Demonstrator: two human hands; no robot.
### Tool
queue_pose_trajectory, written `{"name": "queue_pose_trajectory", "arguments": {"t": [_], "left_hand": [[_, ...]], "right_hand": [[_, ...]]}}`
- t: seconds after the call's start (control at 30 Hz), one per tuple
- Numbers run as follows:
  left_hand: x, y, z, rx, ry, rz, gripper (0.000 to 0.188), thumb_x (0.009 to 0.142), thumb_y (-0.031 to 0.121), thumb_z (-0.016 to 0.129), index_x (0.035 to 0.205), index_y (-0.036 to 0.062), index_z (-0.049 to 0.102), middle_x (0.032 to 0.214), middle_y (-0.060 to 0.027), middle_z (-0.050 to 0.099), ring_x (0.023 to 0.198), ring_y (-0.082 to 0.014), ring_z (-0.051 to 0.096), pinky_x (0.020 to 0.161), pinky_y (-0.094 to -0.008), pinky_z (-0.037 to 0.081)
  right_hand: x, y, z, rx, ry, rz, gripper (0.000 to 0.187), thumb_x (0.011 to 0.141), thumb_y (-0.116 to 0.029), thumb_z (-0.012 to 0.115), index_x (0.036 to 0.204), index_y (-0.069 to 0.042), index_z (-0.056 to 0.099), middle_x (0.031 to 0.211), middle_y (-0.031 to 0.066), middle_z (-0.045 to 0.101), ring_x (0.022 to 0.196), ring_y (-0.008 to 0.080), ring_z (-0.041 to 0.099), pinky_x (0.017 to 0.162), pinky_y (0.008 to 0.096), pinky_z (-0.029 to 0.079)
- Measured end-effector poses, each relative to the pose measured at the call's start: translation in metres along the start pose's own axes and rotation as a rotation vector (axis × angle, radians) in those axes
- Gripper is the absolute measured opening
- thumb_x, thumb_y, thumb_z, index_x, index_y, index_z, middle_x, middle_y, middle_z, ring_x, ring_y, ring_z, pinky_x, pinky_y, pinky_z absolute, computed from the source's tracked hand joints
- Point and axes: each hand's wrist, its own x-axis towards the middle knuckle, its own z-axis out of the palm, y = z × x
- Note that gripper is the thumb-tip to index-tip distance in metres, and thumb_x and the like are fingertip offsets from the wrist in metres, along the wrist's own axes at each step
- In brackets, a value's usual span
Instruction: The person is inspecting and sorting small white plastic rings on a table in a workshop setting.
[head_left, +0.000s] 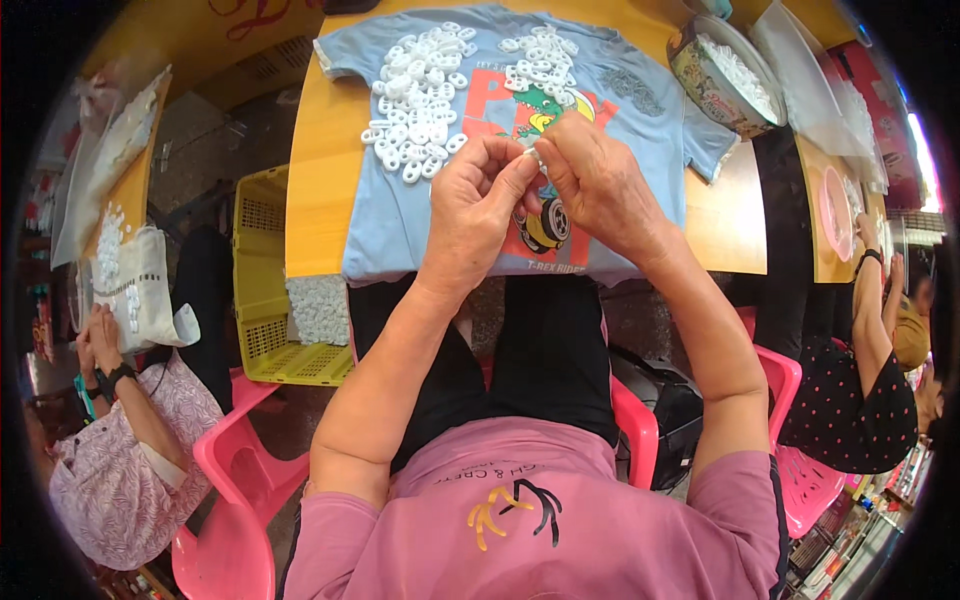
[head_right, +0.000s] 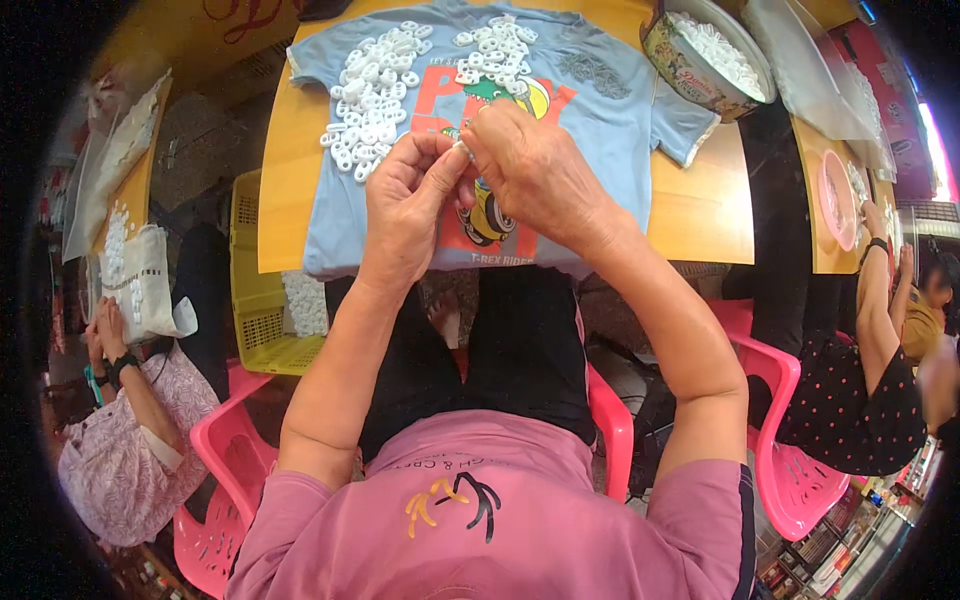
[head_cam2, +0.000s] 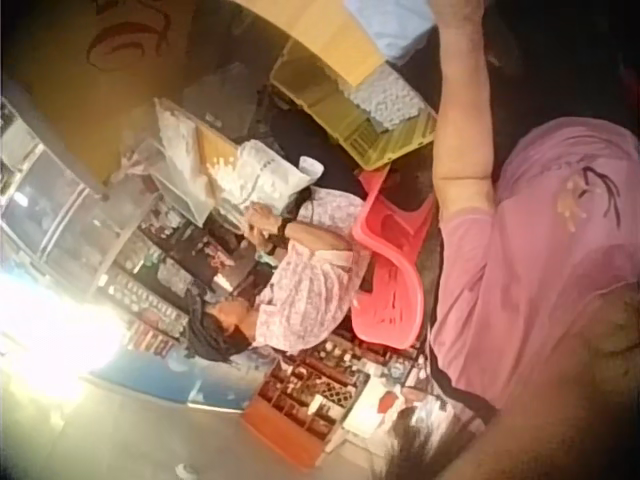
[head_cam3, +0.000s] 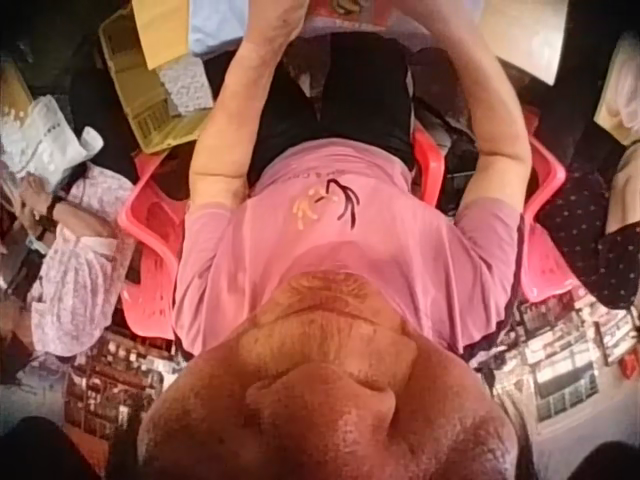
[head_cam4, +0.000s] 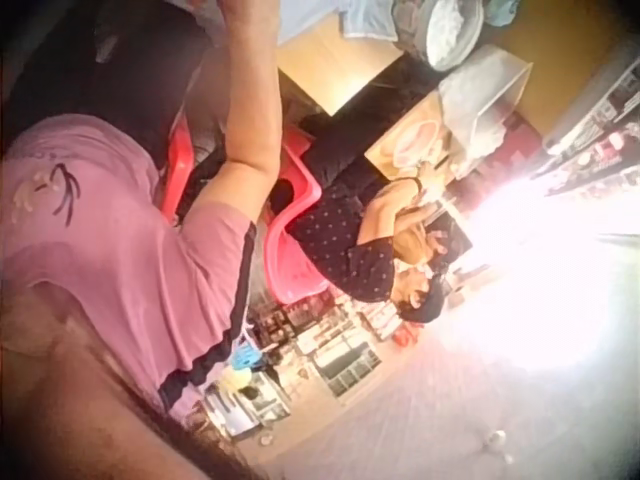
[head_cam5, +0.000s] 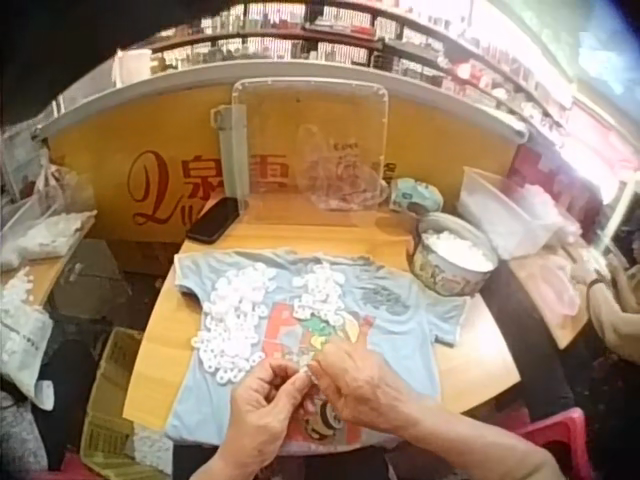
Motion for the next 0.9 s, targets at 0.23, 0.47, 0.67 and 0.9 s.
{"name": "queue_pose_trajectory", "arguments": {"t": [0.23,0.47,0.67,0.9], "left_hand": [[-0.001,0.001,-0.003,-0.091,-0.026,-0.043,0.012,0.094,0.011,0.062,0.098,0.0001,0.058,0.081,-0.003,0.063,0.065,-0.0076,0.058,0.059,-0.0209,0.047],[-0.002,0.003,-0.002,-0.021,-0.059,-0.072,0.01,0.094,0.009,0.062,0.098,0.0018,0.057,0.083,-0.005,0.063,0.067,-0.0099,0.057,0.062,-0.0229,0.047],[-0.003,0.001,-0.001,-0.058,-0.029,-0.065,0.009,0.094,0.009,0.062,0.097,0.0015,0.058,0.082,-0.0044,0.063,0.067,-0.0088,0.057,0.061,-0.0223,0.047],[-0.002,0.002,0.002,0.017,-0.007,-0.027,0.01,0.095,0.009,0.06,0.097,-0.0003,0.057,0.079,-0.0023,0.062,0.065,-0.0062,0.057,0.059,-0.0207,0.047]], "right_hand": [[0.004,-0.001,-0.021,-0.015,-0.077,-0.049,0.011,0.091,-0.008,0.059,0.086,-0.001,0.051,0.077,0.0149,0.049,0.069,0.0366,0.053,0.057,0.0429,0.043],[0.005,0.007,-0.015,0.105,-0.107,-0.106,0.013,0.092,-0.006,0.058,0.083,-0.001,0.049,0.076,0.0147,0.048,0.066,0.0357,0.051,0.055,0.0428,0.041],[0.003,0.004,-0.007,0.093,-0.084,-0.076,0.012,0.092,-0.006,0.057,0.084,0.0,0.05,0.075,0.0145,0.047,0.065,0.0346,0.051,0.055,0.0418,0.041],[-0.003,0.005,-0.002,0.048,-0.037,-0.025,0.013,0.094,-0.009,0.057,0.087,0.001,0.052,0.079,0.0146,0.051,0.068,0.0331,0.054,0.058,0.039,0.044]]}}
